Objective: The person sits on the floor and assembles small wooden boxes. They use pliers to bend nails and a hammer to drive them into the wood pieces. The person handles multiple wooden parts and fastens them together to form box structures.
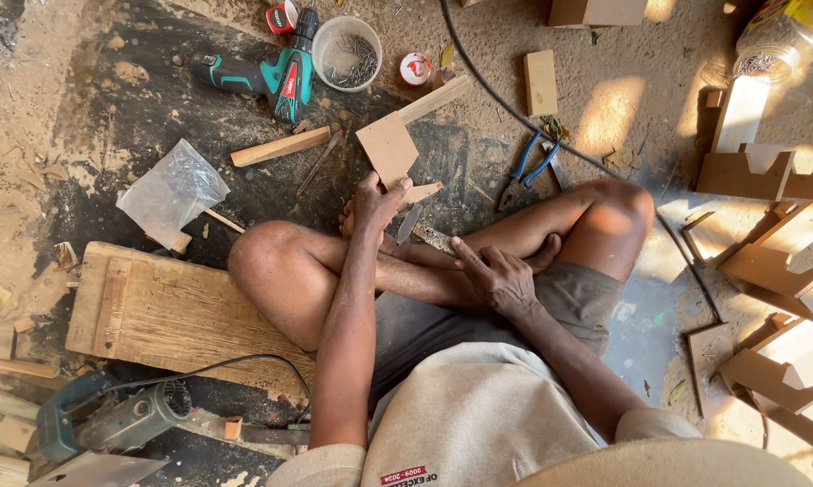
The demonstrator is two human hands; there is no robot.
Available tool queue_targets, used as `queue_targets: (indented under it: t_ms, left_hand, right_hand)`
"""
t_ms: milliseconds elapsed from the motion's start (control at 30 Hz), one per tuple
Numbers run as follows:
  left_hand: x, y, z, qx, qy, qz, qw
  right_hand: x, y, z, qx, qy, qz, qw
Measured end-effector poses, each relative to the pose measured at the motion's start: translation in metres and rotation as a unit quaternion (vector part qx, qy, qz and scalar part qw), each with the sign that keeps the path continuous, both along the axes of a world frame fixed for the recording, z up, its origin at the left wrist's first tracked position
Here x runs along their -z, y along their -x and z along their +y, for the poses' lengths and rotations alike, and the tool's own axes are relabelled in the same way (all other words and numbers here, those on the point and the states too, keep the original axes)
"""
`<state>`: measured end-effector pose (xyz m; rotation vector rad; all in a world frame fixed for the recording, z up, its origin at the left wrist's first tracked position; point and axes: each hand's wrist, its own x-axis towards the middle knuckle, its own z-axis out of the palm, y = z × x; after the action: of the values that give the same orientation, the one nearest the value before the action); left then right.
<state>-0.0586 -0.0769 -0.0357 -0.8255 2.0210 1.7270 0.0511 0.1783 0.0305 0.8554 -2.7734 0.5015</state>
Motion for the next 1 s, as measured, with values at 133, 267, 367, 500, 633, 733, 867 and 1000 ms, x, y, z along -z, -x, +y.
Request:
queue_targets:
  t_ms: [133,267,367,500,633,733,867,1000]
  left_hand:
    - [-0.008,0.001,0.0,0.013,0.019,-0.003,1.0]
    - [-0.016,0.002,0.001,0.002,-0.004,-0.057,0.998]
    - [-0.02,0.004,0.001,0.007,-0.006,-0.054,0.999]
    - [-0.02,0.003,0.0,0.007,-0.003,-0.054,0.998]
    - [-0.016,0.002,0.001,0.003,-0.021,-0.036,0.999]
    - [-0.014,0.004,0.004,0.009,-0.002,-0.055,0.998]
    - [-0.009,0.008,0.005,0.027,-0.006,-0.045,0.999]
    - [-0.001,0.005,0.006,0.019,-0.003,-0.033,0.999]
  right_hand:
    - [-0.004,0.0,0.003,0.024,0.023,0.02,0.999]
    - [-0.012,0.0,0.002,0.025,0.03,0.025,0.999]
    - [-0.012,0.002,-0.005,-0.002,-0.002,0.038,0.999]
    - [-0.008,0.0,-0.009,0.038,0.009,0.023,0.999]
    - [-0.004,0.0,-0.006,0.03,-0.02,0.039,0.999]
    - [-0.003,-0.001,-0.007,0.042,-0.016,0.046,0.998]
    - [-0.004,-0.004,-0.007,-0.015,-0.048,0.081,0.995]
    - [0.001,-0.003,-0.003,0.035,0.003,0.056,0.998]
